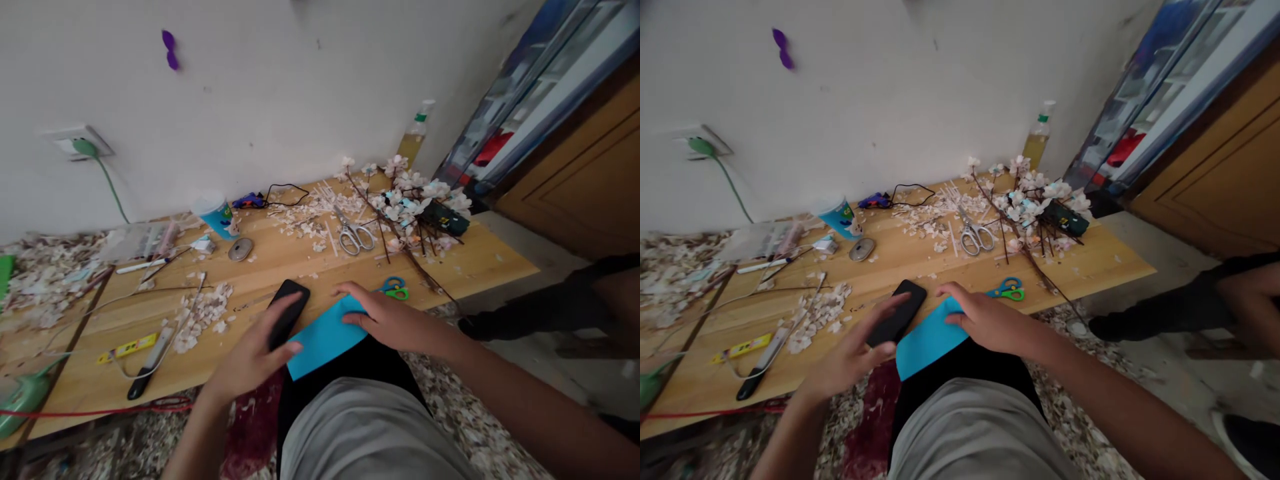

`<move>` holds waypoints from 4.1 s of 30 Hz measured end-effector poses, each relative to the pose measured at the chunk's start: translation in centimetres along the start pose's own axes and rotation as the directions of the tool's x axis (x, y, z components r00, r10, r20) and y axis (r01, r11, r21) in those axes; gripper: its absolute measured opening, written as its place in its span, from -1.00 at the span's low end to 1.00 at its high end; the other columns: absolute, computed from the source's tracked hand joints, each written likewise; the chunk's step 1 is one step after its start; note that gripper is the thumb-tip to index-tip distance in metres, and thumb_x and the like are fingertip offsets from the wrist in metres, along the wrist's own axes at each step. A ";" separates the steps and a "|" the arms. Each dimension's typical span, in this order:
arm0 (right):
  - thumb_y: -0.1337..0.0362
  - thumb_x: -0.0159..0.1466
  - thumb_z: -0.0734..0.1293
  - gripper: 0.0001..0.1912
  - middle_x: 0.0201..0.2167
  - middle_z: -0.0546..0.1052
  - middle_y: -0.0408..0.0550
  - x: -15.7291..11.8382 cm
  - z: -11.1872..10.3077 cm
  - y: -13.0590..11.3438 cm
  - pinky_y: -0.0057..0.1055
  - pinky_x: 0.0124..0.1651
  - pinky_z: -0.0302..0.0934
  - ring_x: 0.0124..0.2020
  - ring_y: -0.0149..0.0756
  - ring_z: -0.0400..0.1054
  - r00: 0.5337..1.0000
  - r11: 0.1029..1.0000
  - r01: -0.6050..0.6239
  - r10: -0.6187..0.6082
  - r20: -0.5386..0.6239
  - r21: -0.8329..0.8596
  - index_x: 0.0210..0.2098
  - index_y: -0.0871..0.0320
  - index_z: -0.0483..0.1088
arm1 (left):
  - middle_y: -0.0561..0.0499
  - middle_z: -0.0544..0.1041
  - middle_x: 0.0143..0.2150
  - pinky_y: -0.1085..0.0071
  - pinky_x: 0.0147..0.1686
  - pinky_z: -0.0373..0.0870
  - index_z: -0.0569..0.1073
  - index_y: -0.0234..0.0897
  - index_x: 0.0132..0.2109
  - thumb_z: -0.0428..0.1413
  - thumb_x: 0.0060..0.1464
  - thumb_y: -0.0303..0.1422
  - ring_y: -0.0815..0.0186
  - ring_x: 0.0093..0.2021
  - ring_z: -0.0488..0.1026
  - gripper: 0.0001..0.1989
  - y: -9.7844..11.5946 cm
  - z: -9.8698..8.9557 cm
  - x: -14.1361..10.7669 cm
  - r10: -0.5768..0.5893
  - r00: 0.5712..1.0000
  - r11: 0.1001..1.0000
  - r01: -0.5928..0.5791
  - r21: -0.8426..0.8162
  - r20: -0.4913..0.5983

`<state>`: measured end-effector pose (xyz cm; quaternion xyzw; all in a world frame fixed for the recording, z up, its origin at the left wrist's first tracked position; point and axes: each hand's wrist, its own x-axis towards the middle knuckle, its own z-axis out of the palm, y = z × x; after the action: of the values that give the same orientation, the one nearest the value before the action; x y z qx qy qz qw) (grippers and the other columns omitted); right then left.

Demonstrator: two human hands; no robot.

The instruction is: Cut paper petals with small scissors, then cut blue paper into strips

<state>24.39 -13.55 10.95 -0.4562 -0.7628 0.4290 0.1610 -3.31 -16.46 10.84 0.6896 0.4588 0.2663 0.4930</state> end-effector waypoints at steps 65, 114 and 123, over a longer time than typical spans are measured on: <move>0.08 0.25 0.35 -0.80 -0.37 0.56 -0.09 -0.5 2.0 -1.3 -0.44 -0.30 0.28 -0.33 -0.27 0.43 0.883 0.948 0.085 0.071 -0.465 0.307 -0.34 0.08 0.47 | -0.11 0.63 -0.18 0.35 -0.21 0.48 0.64 -0.26 -0.17 0.26 -0.01 -0.13 0.18 -0.21 0.53 -0.67 -0.2 8.2 2.0 -0.328 0.845 0.803 0.013 -0.595 -0.423; 0.01 0.20 0.35 -0.67 -0.36 0.60 -0.02 0.2 -2.2 6.2 -0.37 -0.36 0.29 -0.37 -0.22 0.46 0.625 0.985 -0.056 0.160 -0.764 0.161 -0.26 0.15 0.52 | -0.06 0.57 -0.40 0.35 -0.25 0.49 0.55 -0.37 -0.25 0.29 -0.06 -0.11 0.30 -0.39 0.52 -0.61 -3.2 11.5 1.2 -0.464 0.872 0.483 0.104 -0.869 -0.154; 0.12 0.33 0.21 -0.72 -0.23 0.58 0.06 -0.8 5.4 12.7 -0.21 -0.15 0.34 -0.21 -0.12 0.48 0.680 0.973 -0.224 0.113 -0.724 -0.058 -0.15 0.16 0.43 | -0.09 0.56 -0.27 0.25 -0.30 0.48 0.45 -0.31 0.03 0.08 0.13 -0.12 0.20 -0.33 0.50 -0.57 -6.7 9.4 2.1 -0.239 0.830 0.969 0.234 -0.076 -0.504</move>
<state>28.44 -14.24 -2.25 -0.6657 -0.6228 0.1751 0.3719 2.83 -18.05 1.02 0.5298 0.6528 0.3785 0.3872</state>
